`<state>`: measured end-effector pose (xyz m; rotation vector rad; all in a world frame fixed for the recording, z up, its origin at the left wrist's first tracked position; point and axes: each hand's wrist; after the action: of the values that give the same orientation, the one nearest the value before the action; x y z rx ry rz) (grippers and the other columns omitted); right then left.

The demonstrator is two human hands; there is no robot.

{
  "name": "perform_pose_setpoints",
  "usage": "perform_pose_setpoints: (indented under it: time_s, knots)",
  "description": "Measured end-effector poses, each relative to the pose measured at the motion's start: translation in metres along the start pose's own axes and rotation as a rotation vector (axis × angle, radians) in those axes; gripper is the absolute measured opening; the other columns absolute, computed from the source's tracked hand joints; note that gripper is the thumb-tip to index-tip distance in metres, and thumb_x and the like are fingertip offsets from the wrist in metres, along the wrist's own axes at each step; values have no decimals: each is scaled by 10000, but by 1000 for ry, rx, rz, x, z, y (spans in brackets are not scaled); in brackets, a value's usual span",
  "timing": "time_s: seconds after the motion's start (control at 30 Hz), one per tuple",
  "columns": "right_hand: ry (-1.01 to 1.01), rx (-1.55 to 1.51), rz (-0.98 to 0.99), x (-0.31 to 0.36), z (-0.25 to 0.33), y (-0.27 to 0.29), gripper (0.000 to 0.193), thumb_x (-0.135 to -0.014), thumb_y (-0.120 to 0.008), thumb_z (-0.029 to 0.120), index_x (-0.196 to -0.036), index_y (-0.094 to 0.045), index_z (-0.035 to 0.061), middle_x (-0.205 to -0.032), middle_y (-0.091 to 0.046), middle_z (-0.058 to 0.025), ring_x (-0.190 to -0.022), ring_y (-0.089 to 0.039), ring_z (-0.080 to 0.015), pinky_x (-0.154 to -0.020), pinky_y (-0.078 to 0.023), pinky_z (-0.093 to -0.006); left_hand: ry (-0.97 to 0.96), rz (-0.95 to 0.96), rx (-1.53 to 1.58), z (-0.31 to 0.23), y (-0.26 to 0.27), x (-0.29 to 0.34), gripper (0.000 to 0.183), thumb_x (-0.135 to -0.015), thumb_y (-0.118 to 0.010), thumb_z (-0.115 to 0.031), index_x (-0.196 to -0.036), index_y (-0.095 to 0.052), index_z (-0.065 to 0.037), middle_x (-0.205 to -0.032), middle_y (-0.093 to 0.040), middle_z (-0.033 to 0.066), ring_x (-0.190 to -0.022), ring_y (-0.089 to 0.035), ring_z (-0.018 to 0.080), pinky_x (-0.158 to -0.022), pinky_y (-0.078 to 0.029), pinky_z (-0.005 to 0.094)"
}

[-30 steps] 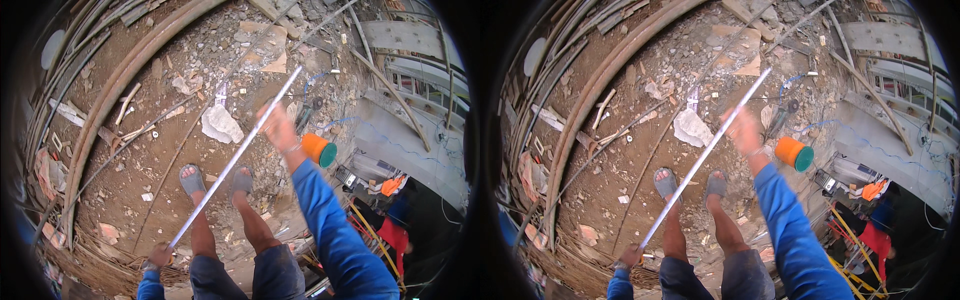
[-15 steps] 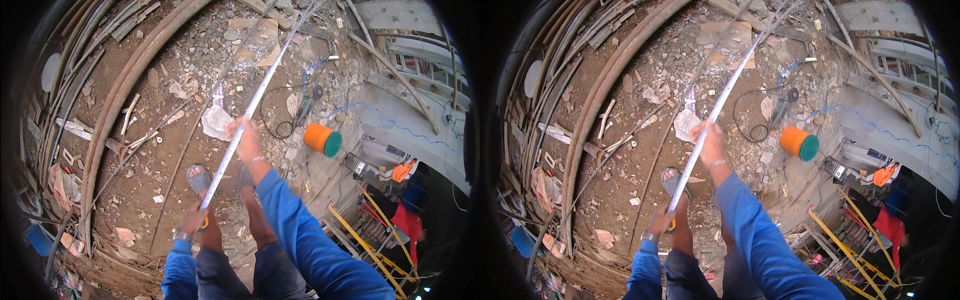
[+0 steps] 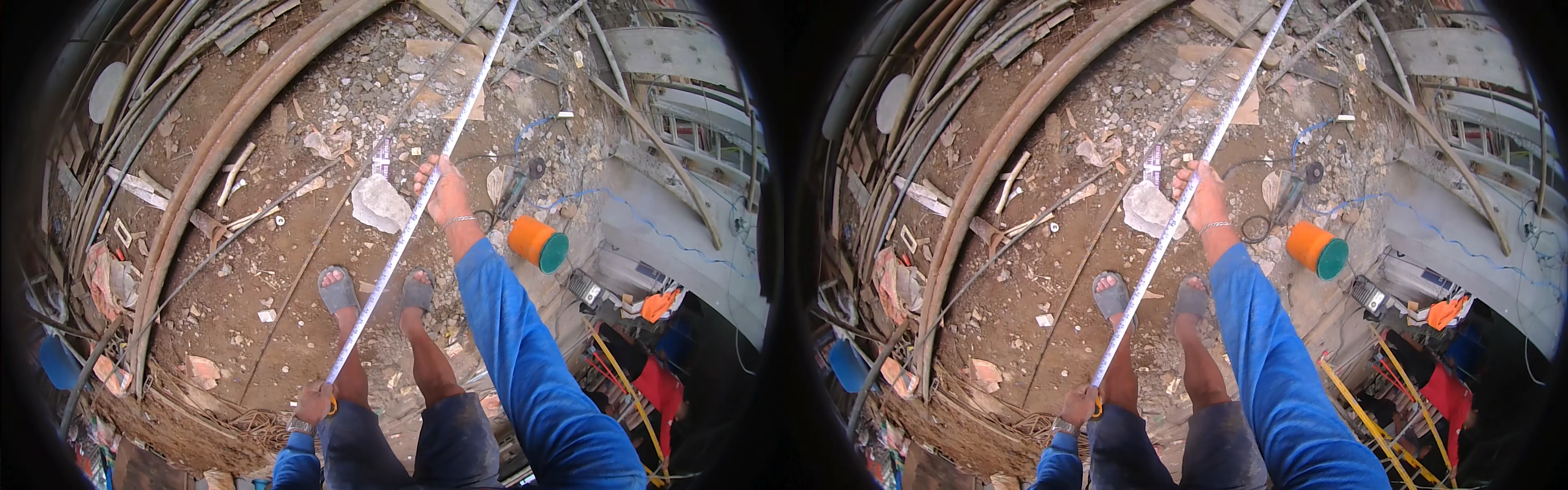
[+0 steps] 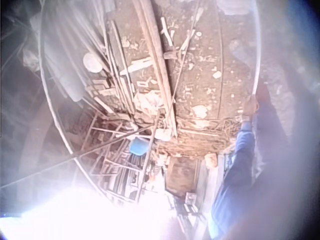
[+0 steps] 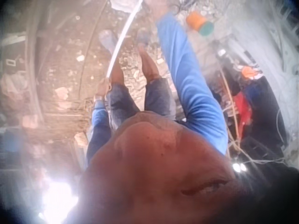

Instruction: The person measures a metal rod using a tape measure, marks the spot, and then uses an angle grinder to cut the rod. The person then places the cut piece aside.

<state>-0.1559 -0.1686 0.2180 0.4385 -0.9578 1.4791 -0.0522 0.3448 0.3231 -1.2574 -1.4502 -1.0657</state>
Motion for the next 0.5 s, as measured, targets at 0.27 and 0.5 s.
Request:
perform_pose_setpoints:
  time_s: [0.27,0.5]
  knots:
    - [-9,37,-20,2,-19,-3,303,-1065,-486,343,-1089,-558,49,-824,-634,-108,-650,-627,-218,-562,-528,-348,-2,-130,-63,-12,0,-11,312,-883,-549,-295,-848,-748,-57,-722,-687,187,-702,-715,299,-683,-546,420]
    - [14,88,-46,5,-27,-5,296,-1061,-499,333,-1094,-583,51,-795,-636,-90,-638,-620,-202,-556,-518,-347,-61,-71,-82,5,2,-16,313,-909,-539,-281,-838,-733,-45,-724,-685,192,-696,-706,317,-673,-536,439]
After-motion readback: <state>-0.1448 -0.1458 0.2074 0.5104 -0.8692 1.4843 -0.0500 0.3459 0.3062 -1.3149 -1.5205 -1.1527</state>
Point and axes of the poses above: each hand's wrist, its own x-axis away from the middle knuckle, its own y-axis out of the back of the hand, z = x × y
